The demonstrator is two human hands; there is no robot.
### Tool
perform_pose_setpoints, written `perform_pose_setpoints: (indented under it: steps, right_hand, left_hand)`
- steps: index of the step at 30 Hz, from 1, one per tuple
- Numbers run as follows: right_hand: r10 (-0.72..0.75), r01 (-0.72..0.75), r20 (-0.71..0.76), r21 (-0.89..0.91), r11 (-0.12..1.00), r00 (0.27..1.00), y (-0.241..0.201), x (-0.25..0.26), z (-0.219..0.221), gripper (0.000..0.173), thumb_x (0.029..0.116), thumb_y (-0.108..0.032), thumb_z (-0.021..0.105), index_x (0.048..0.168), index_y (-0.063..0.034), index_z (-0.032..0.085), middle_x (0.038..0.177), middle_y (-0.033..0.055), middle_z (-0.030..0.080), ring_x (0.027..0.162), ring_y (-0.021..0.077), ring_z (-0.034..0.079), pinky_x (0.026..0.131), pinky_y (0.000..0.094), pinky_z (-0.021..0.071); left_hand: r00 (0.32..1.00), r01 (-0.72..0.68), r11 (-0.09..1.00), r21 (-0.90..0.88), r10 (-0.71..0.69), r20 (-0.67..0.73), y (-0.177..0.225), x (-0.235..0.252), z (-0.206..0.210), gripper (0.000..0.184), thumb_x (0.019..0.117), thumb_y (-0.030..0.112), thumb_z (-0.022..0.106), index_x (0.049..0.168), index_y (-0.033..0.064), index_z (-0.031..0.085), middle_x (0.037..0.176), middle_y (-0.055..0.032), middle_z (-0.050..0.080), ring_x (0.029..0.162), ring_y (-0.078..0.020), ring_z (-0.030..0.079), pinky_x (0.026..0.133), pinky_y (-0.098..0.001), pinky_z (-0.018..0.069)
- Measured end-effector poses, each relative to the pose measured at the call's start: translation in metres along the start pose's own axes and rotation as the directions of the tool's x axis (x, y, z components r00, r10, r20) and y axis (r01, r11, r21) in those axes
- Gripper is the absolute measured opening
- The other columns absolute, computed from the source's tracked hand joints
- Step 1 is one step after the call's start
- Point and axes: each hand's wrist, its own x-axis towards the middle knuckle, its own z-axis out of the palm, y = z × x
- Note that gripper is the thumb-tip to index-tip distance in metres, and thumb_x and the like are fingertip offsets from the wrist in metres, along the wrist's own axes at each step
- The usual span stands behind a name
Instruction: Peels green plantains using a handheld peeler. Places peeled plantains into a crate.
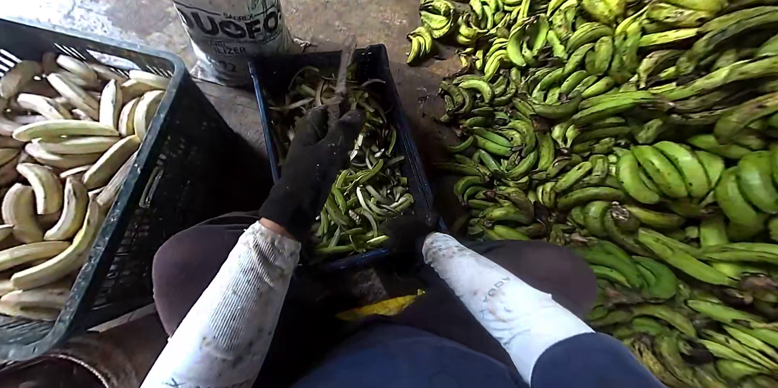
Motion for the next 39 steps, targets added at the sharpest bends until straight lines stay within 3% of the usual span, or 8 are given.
perform_pose_setpoints:
  steps: [8,11,15,18,22,28,34,39]
  right_hand:
    - [0.111,-0.084,0.191,-0.148,0.985,0.975,-0.016,0.015,-0.011,0.062,0.0968,-0.062,0.049,0.120,-0.0066,0.066,0.124,0.0234,0.065,0.121,0.0439,0.059,0.098,0.0688,0.0422]
    - [-0.053,0.007,0.153,0.286,0.958,0.987,-0.002,0.013,-0.029,0.047,0.1014,-0.043,0.057,0.119,0.0004,0.063,0.109,0.0224,0.066,0.102,0.0361,0.064,0.088,0.0598,0.0487]
    - [-0.108,0.190,-0.164,0.932,0.308,0.981,0.000,-0.014,-0.065,0.031,0.1067,-0.037,0.048,0.116,-0.0096,0.059,0.083,-0.0028,0.058,0.067,0.0044,0.056,0.061,0.0231,0.0516]
    - [-0.011,0.397,-0.398,0.917,-0.028,0.917,0.000,-0.037,-0.099,0.045,0.1092,-0.046,0.029,0.126,-0.0142,0.055,0.085,0.0024,0.066,0.064,0.0106,0.064,0.053,0.0262,0.0549]
    - [0.105,0.724,-0.742,0.598,-0.345,0.662,0.013,-0.083,-0.118,0.032,0.1053,-0.032,0.037,0.120,-0.0166,0.062,0.096,0.0021,0.070,0.082,0.0106,0.068,0.071,0.0296,0.0596]
    - [0.311,0.847,-0.795,0.437,-0.301,0.521,0.021,-0.121,-0.126,0.034,0.1063,-0.046,0.044,0.128,-0.0238,0.058,0.089,-0.0009,0.066,0.063,0.0057,0.062,0.049,0.0229,0.0529]
    - [0.519,0.885,-0.725,0.291,-0.365,0.452,0.015,-0.112,-0.126,0.037,0.1068,-0.049,0.039,0.125,-0.0228,0.059,0.102,-0.0007,0.067,0.084,0.0102,0.068,0.067,0.0316,0.0595]
    - [0.552,0.902,-0.718,0.388,-0.189,0.424,0.021,-0.104,-0.119,0.042,0.1057,-0.051,0.042,0.131,-0.0210,0.055,0.107,0.0023,0.064,0.089,0.0125,0.065,0.072,0.0364,0.0581]
  left_hand:
    - [0.994,-0.041,0.995,-0.088,0.050,0.100,0.003,-0.001,0.002,0.028,0.1021,0.026,0.063,0.126,0.0122,0.058,0.099,-0.0006,0.065,0.079,-0.0082,0.063,0.066,-0.0226,0.0539]
    - [0.992,-0.049,0.999,-0.014,0.051,0.117,0.003,-0.014,-0.007,0.039,0.1024,0.033,0.062,0.140,0.0261,0.056,0.110,0.0020,0.067,0.083,-0.0081,0.063,0.067,-0.0233,0.0530]
    - [0.992,-0.057,0.996,0.070,0.049,0.115,0.001,-0.020,-0.008,0.039,0.1038,0.049,0.055,0.141,0.0361,0.054,0.097,0.0034,0.065,0.072,-0.0073,0.058,0.060,-0.0231,0.0490]
    - [0.988,-0.136,0.973,0.185,0.118,0.103,-0.005,-0.009,0.003,0.046,0.1049,0.055,0.045,0.138,0.0256,0.057,0.089,0.0009,0.065,0.070,-0.0104,0.060,0.061,-0.0271,0.0511]
    - [0.971,-0.229,0.907,0.354,0.189,0.145,-0.016,-0.013,0.023,0.043,0.1029,0.048,0.055,0.141,0.0281,0.055,0.095,0.0025,0.067,0.073,-0.0089,0.062,0.065,-0.0336,0.0541]
    - [0.831,-0.555,0.596,0.580,0.427,0.356,-0.044,-0.007,0.030,0.062,0.1002,0.063,0.046,0.146,0.0219,0.056,0.120,-0.0078,0.068,0.100,-0.0208,0.068,0.083,-0.0500,0.0576]
    - [0.744,-0.605,0.310,0.734,0.549,0.381,-0.045,-0.020,0.051,0.058,0.0998,0.054,0.051,0.144,0.0175,0.060,0.106,-0.0177,0.070,0.091,-0.0363,0.068,0.076,-0.0574,0.0542]
    - [0.766,-0.557,0.276,0.783,0.534,0.357,-0.044,-0.020,0.054,0.055,0.0991,0.049,0.053,0.145,0.0191,0.060,0.106,-0.0185,0.070,0.090,-0.0373,0.068,0.076,-0.0570,0.0542]
